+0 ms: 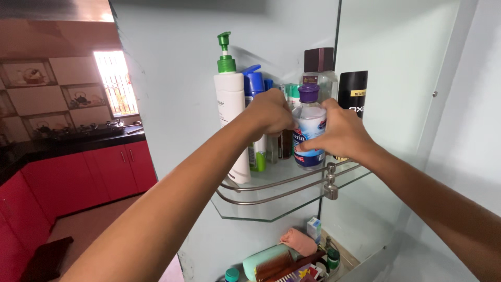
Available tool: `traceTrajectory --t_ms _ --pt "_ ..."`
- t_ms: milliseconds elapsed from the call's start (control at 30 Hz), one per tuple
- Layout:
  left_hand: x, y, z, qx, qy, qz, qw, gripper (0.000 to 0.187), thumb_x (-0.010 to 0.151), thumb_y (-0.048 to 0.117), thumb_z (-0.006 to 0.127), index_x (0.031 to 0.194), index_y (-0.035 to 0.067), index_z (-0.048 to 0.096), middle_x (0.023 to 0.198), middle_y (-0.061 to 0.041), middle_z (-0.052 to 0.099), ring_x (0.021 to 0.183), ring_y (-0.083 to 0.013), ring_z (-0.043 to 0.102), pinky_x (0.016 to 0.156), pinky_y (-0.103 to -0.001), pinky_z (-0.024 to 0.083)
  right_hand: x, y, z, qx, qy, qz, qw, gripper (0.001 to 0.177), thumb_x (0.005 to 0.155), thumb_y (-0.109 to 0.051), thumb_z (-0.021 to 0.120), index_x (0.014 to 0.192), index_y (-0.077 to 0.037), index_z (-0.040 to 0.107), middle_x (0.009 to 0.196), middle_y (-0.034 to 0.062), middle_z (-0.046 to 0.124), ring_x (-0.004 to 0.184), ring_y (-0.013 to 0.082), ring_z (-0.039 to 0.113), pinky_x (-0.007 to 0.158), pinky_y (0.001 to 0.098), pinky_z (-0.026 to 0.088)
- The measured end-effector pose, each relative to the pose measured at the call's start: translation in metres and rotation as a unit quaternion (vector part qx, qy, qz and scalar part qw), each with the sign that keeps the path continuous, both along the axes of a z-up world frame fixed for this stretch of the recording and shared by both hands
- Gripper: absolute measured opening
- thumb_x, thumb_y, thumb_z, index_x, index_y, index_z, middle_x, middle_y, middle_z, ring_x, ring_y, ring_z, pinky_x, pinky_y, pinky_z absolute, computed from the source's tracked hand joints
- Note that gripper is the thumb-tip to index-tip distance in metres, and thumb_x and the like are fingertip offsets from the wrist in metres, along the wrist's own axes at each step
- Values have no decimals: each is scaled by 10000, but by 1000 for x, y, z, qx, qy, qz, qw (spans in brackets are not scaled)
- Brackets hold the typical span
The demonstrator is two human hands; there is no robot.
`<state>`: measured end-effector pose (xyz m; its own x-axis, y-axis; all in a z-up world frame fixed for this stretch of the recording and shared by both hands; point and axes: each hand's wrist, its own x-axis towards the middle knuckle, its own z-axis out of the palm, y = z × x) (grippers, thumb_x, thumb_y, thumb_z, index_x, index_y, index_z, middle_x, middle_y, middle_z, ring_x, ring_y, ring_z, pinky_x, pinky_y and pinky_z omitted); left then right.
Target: The person picks up various toiletries and bottles from the tiled floor and places them onto a glass corner shelf. They handle items one by one, including a blue bottle, a black deodorant can, and a clear bottle with a purple cap, arranging them on the shelf.
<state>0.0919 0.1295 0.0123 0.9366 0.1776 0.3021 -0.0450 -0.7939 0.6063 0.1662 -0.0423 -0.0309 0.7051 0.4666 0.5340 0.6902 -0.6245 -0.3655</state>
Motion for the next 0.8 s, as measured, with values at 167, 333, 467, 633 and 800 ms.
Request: traceTrajectory --t_ms 167,333,467,633,800 --pt "10 -1 -2 113 -43 48 991 348 719 181 872 942 -37 717 940 -232 742 861 -329 755 705 -390 606 -6 7 3 12 72 0 997 996 487 -380 949 1288 36 527 993 229 761 820 311 795 702 372 638" --pt "9 5 2 105 -28 47 993 184 731 44 786 895 -36 762 864 -230 769 829 -298 797 684 -366 633 -8 8 3 40 96 27 994 1008 484 -332 975 1301 50 523 1001 193 750 804 250 784 613 347 656" --pt "-6 5 9 72 -27 30 997 111 743 25 766 845 -19 783 821 -204 792 737 -264 813 648 -342 642 -14 10 6 64 122 40 990 1039 470 -309 984 1319 58 512 979 174 743 788 232 776 607 348 661" --pt "-39 9 22 87 23 56 994 89 713 -50 807 798 -55 781 811 -194 778 670 -252 778 581 -344 630 -32 15 12 54 166 66 982 975 490 -316 968 1316 15 568 1000 181 754 777 269 753 620 354 629" --pt "-59 24 27 -7 68 49 996 64 716 -124 783 770 -107 751 808 -188 770 655 -262 783 560 -325 669 -43 32 8 54 162 144 975 1010 479 -282 961 1338 -5 507 1137 143 715 936 217 766 643 344 670"
